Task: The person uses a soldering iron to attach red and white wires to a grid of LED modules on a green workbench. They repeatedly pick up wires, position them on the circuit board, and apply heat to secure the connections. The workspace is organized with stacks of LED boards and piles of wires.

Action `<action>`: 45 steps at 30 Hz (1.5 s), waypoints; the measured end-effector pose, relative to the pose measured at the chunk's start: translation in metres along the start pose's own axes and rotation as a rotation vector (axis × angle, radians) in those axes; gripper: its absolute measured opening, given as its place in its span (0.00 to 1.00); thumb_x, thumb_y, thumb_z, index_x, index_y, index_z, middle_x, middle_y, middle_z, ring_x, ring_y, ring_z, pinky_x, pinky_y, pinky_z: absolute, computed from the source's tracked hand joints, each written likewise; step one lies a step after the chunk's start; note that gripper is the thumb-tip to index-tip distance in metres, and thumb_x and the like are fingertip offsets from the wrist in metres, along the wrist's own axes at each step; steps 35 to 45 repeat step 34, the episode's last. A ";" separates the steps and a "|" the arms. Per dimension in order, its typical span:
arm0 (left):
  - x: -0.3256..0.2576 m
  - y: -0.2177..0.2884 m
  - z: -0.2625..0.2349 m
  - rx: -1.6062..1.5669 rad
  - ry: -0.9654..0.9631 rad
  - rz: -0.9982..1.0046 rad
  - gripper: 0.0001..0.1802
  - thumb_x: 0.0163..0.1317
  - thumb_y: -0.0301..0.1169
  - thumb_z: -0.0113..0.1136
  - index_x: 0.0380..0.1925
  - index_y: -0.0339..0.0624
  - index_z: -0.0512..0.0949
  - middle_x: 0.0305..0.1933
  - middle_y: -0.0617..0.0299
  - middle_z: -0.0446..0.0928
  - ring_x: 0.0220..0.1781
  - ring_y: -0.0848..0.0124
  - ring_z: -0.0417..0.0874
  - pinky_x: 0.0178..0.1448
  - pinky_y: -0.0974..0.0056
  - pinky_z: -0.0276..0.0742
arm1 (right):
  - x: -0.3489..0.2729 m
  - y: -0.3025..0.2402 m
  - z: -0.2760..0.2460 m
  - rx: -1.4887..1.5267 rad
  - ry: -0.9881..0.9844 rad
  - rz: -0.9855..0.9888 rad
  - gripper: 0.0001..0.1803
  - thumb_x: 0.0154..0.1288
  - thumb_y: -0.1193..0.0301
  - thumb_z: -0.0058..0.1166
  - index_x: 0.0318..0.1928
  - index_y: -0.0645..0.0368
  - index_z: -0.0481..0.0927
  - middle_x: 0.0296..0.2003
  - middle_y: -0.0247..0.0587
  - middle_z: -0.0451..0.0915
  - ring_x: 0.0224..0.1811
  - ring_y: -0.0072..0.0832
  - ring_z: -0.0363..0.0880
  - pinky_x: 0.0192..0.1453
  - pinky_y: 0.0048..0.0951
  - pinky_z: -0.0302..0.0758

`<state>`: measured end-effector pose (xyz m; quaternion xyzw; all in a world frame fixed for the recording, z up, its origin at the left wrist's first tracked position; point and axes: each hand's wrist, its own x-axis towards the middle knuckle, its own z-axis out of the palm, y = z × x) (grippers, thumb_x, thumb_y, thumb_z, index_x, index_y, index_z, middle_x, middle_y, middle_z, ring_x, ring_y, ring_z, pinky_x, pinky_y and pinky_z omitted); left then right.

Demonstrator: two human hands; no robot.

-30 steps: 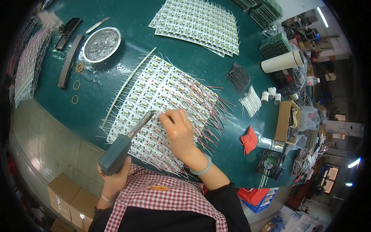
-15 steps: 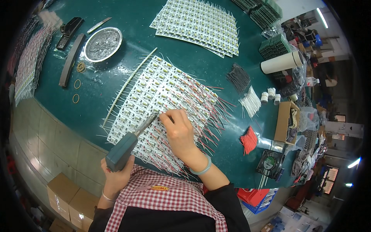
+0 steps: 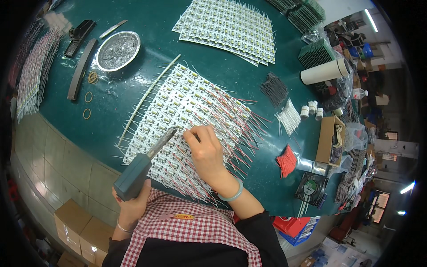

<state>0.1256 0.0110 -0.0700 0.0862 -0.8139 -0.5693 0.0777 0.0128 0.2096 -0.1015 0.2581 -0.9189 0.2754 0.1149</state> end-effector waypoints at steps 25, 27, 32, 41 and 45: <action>-0.009 -0.005 -0.003 -0.157 0.098 -0.142 0.10 0.52 0.16 0.67 0.35 0.27 0.81 0.32 0.56 0.81 0.29 0.73 0.82 0.32 0.69 0.76 | -0.002 -0.015 -0.016 0.008 0.079 -0.036 0.18 0.48 0.85 0.58 0.42 0.62 0.81 0.35 0.40 0.77 0.36 0.37 0.76 0.37 0.34 0.75; -0.010 -0.009 -0.004 -0.099 0.076 -0.071 0.10 0.52 0.17 0.68 0.36 0.27 0.81 0.33 0.55 0.82 0.29 0.73 0.82 0.33 0.69 0.77 | -0.004 -0.017 -0.013 0.036 0.077 -0.047 0.17 0.49 0.85 0.59 0.42 0.62 0.81 0.34 0.39 0.77 0.35 0.37 0.76 0.36 0.34 0.74; -0.014 -0.010 -0.010 -0.047 0.020 -0.062 0.12 0.52 0.18 0.68 0.38 0.27 0.81 0.36 0.54 0.83 0.32 0.71 0.84 0.35 0.69 0.78 | -0.014 -0.015 0.002 0.058 0.053 -0.022 0.15 0.52 0.84 0.60 0.43 0.62 0.81 0.35 0.40 0.77 0.35 0.37 0.75 0.36 0.34 0.75; -0.016 -0.011 -0.011 -0.038 0.008 -0.066 0.12 0.52 0.18 0.68 0.38 0.28 0.82 0.36 0.53 0.83 0.32 0.70 0.85 0.36 0.69 0.79 | -0.015 -0.015 0.004 0.069 0.047 -0.020 0.15 0.53 0.84 0.60 0.43 0.61 0.82 0.36 0.42 0.77 0.35 0.38 0.76 0.36 0.34 0.75; -0.016 -0.011 -0.011 -0.038 0.008 -0.066 0.12 0.52 0.18 0.68 0.38 0.28 0.82 0.36 0.53 0.83 0.32 0.70 0.85 0.36 0.69 0.79 | -0.015 -0.015 0.004 0.069 0.047 -0.020 0.15 0.53 0.84 0.60 0.43 0.61 0.82 0.36 0.42 0.77 0.35 0.38 0.76 0.36 0.34 0.75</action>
